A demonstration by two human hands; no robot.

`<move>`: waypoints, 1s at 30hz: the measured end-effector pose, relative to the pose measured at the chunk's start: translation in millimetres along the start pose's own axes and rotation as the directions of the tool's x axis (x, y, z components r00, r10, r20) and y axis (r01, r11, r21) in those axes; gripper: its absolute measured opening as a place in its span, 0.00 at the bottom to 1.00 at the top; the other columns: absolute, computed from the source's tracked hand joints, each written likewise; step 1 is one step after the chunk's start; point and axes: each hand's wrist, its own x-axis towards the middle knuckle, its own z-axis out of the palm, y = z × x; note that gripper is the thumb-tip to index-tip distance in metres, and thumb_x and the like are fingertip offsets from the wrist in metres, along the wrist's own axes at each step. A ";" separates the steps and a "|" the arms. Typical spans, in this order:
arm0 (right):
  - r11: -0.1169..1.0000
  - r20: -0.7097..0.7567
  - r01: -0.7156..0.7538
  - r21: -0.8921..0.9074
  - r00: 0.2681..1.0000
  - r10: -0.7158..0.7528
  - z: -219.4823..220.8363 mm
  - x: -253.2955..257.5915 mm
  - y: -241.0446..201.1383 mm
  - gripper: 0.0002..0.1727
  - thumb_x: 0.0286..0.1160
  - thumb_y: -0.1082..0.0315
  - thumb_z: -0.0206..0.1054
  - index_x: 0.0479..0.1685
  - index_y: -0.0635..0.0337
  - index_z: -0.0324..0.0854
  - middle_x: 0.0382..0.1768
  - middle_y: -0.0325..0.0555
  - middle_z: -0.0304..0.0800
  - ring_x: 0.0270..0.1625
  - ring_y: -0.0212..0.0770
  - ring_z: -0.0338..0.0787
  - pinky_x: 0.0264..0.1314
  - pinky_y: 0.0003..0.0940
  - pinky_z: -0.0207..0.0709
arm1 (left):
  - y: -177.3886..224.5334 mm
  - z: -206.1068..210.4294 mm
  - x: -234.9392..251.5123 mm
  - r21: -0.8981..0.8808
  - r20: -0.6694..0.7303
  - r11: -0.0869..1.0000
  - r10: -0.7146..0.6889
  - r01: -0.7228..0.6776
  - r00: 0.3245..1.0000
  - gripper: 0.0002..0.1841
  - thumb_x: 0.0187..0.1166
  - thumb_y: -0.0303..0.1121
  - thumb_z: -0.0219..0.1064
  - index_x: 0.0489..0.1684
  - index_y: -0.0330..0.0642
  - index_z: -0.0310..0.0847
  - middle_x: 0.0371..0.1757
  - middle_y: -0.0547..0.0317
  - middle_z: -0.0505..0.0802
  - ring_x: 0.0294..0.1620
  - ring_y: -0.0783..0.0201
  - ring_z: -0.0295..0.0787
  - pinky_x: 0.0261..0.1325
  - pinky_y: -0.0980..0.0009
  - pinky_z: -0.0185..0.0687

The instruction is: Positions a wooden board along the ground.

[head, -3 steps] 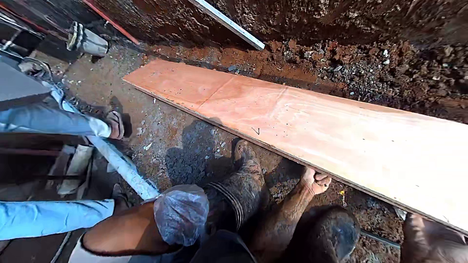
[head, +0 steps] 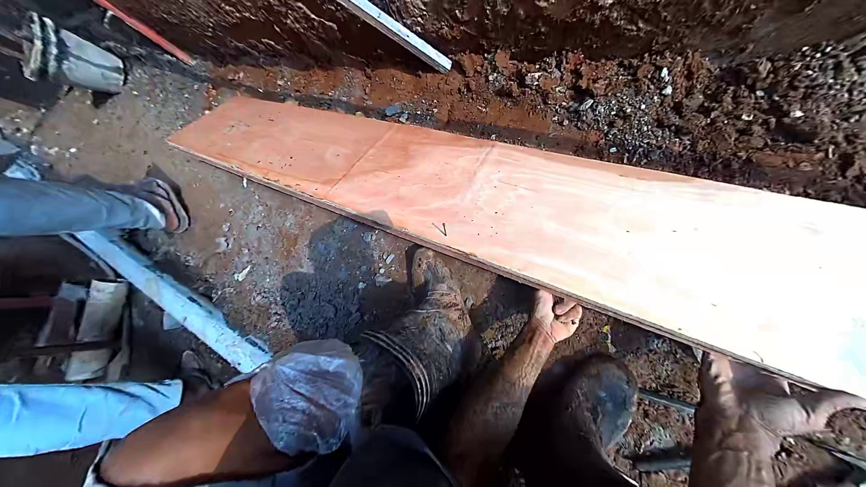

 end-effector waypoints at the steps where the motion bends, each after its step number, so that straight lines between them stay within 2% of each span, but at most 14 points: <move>1: 0.999 -0.021 -0.008 0.045 1.000 0.009 4.9 -2.9 1.9 0.46 0.84 0.28 0.23 0.88 0.54 0.49 0.76 0.54 0.75 0.77 0.52 0.79 0.74 0.63 0.75 | -16.9 -39.5 45.3 -0.034 0.200 0.997 -0.061 0.069 0.978 0.34 0.95 0.51 0.32 0.17 0.46 0.73 0.05 0.69 0.69 0.02 0.77 0.61 0.08 0.84 0.58; 2: 0.997 -0.019 -0.017 0.075 1.000 0.019 5.8 -3.6 3.4 0.47 0.84 0.28 0.23 0.88 0.54 0.49 0.76 0.55 0.75 0.78 0.53 0.78 0.75 0.64 0.75 | -30.5 -59.9 70.7 -0.028 0.278 0.993 -0.099 0.111 0.955 0.34 0.94 0.52 0.32 0.16 0.48 0.73 0.05 0.68 0.70 0.01 0.76 0.62 0.06 0.83 0.58; 6: 0.996 -0.027 -0.051 0.069 0.998 0.053 -2.4 -1.7 6.8 0.47 0.82 0.26 0.22 0.91 0.50 0.46 0.81 0.51 0.70 0.82 0.49 0.74 0.79 0.62 0.71 | -78.9 -55.6 79.3 0.221 0.064 0.959 -0.193 0.175 0.979 0.28 0.96 0.44 0.35 0.18 0.48 0.67 0.06 0.69 0.67 0.02 0.76 0.56 0.06 0.83 0.51; 10: 0.989 -0.080 -0.046 0.138 0.995 0.058 -7.8 3.4 19.0 0.45 0.83 0.27 0.24 0.91 0.47 0.47 0.82 0.50 0.69 0.84 0.50 0.72 0.80 0.63 0.69 | -98.1 -55.0 70.9 0.455 -0.026 0.888 -0.066 0.071 0.997 0.24 0.96 0.41 0.41 0.29 0.43 0.76 0.11 0.69 0.73 0.05 0.77 0.56 0.09 0.83 0.52; 11: 0.988 -0.088 -0.049 0.145 0.994 0.062 -7.2 4.3 19.6 0.45 0.83 0.26 0.25 0.91 0.47 0.48 0.82 0.49 0.69 0.84 0.50 0.72 0.81 0.62 0.69 | -97.1 -55.8 68.6 0.525 -0.022 0.850 -0.031 0.038 0.999 0.22 0.96 0.40 0.42 0.30 0.43 0.75 0.12 0.69 0.73 0.05 0.78 0.56 0.09 0.83 0.52; 13: 0.987 -0.070 -0.056 0.153 0.995 0.067 -8.7 7.5 19.8 0.45 0.83 0.25 0.26 0.92 0.44 0.48 0.84 0.46 0.68 0.85 0.48 0.70 0.82 0.60 0.68 | -92.0 -58.5 61.6 0.652 0.023 0.758 0.019 -0.029 1.000 0.17 0.95 0.37 0.49 0.34 0.42 0.77 0.14 0.68 0.73 0.07 0.77 0.55 0.10 0.82 0.51; 15: 0.983 -0.064 -0.052 0.177 0.996 0.065 -11.2 9.1 19.4 0.43 0.83 0.25 0.30 0.89 0.42 0.53 0.82 0.44 0.72 0.84 0.46 0.72 0.81 0.60 0.70 | -86.6 -64.8 54.1 0.720 0.112 0.687 0.026 -0.099 0.993 0.13 0.93 0.33 0.53 0.38 0.41 0.80 0.15 0.69 0.71 0.08 0.77 0.55 0.10 0.83 0.52; 17: 0.982 -0.065 -0.057 0.182 0.995 0.070 -14.1 10.9 16.7 0.42 0.83 0.25 0.33 0.88 0.40 0.56 0.81 0.41 0.73 0.83 0.45 0.73 0.80 0.58 0.71 | -84.0 -71.2 52.1 0.721 0.213 0.676 -0.012 -0.149 0.977 0.08 0.89 0.30 0.58 0.51 0.39 0.83 0.17 0.69 0.72 0.10 0.78 0.56 0.11 0.83 0.52; 20: 0.981 -0.047 -0.064 0.182 0.996 0.073 -15.7 10.8 16.7 0.41 0.82 0.25 0.35 0.87 0.38 0.58 0.80 0.41 0.75 0.82 0.46 0.75 0.78 0.60 0.73 | -79.0 -73.5 56.2 0.707 0.311 0.679 -0.045 -0.199 0.949 0.13 0.84 0.28 0.62 0.63 0.37 0.78 0.28 0.65 0.82 0.12 0.80 0.56 0.13 0.83 0.52; 21: 0.982 -0.043 -0.061 0.180 0.997 0.070 -15.4 10.1 18.0 0.41 0.82 0.24 0.35 0.86 0.38 0.58 0.79 0.41 0.75 0.82 0.46 0.75 0.78 0.60 0.73 | -77.9 -72.9 59.6 0.687 0.321 0.696 -0.036 -0.207 0.946 0.14 0.81 0.27 0.63 0.62 0.37 0.76 0.30 0.63 0.87 0.11 0.82 0.56 0.13 0.84 0.52; 22: 0.982 -0.042 -0.061 0.181 0.997 0.070 -14.5 9.0 19.0 0.42 0.82 0.24 0.35 0.86 0.38 0.59 0.79 0.41 0.75 0.82 0.45 0.75 0.78 0.60 0.73 | -78.2 -71.7 63.1 0.657 0.308 0.727 -0.018 -0.199 0.951 0.12 0.79 0.27 0.65 0.57 0.40 0.76 0.26 0.64 0.88 0.10 0.82 0.57 0.13 0.83 0.52; 24: 0.978 -0.029 -0.067 0.198 0.997 0.075 -15.5 8.9 19.9 0.43 0.80 0.23 0.36 0.87 0.38 0.58 0.80 0.41 0.74 0.84 0.45 0.73 0.81 0.59 0.71 | -84.0 -68.8 70.0 0.584 0.271 0.792 0.015 -0.176 0.962 0.04 0.79 0.25 0.62 0.43 0.45 0.76 0.14 0.72 0.74 0.09 0.81 0.58 0.13 0.83 0.55; 27: 0.972 -0.044 -0.069 0.227 0.996 0.081 -10.3 8.3 16.4 0.43 0.81 0.24 0.37 0.86 0.40 0.59 0.79 0.41 0.76 0.82 0.44 0.75 0.80 0.57 0.72 | -96.3 -69.3 78.0 0.420 0.316 0.889 0.044 -0.181 0.948 0.04 0.77 0.26 0.61 0.35 0.47 0.76 0.10 0.75 0.72 0.08 0.79 0.62 0.15 0.82 0.62; 30: 0.977 -0.043 -0.065 0.204 0.996 0.075 -11.4 7.0 11.4 0.43 0.81 0.23 0.35 0.87 0.41 0.58 0.79 0.42 0.75 0.82 0.45 0.75 0.80 0.58 0.73 | -110.1 -68.3 79.6 0.224 0.359 0.964 0.056 -0.145 0.932 0.06 0.71 0.30 0.71 0.30 0.50 0.78 0.10 0.75 0.73 0.09 0.78 0.65 0.17 0.81 0.65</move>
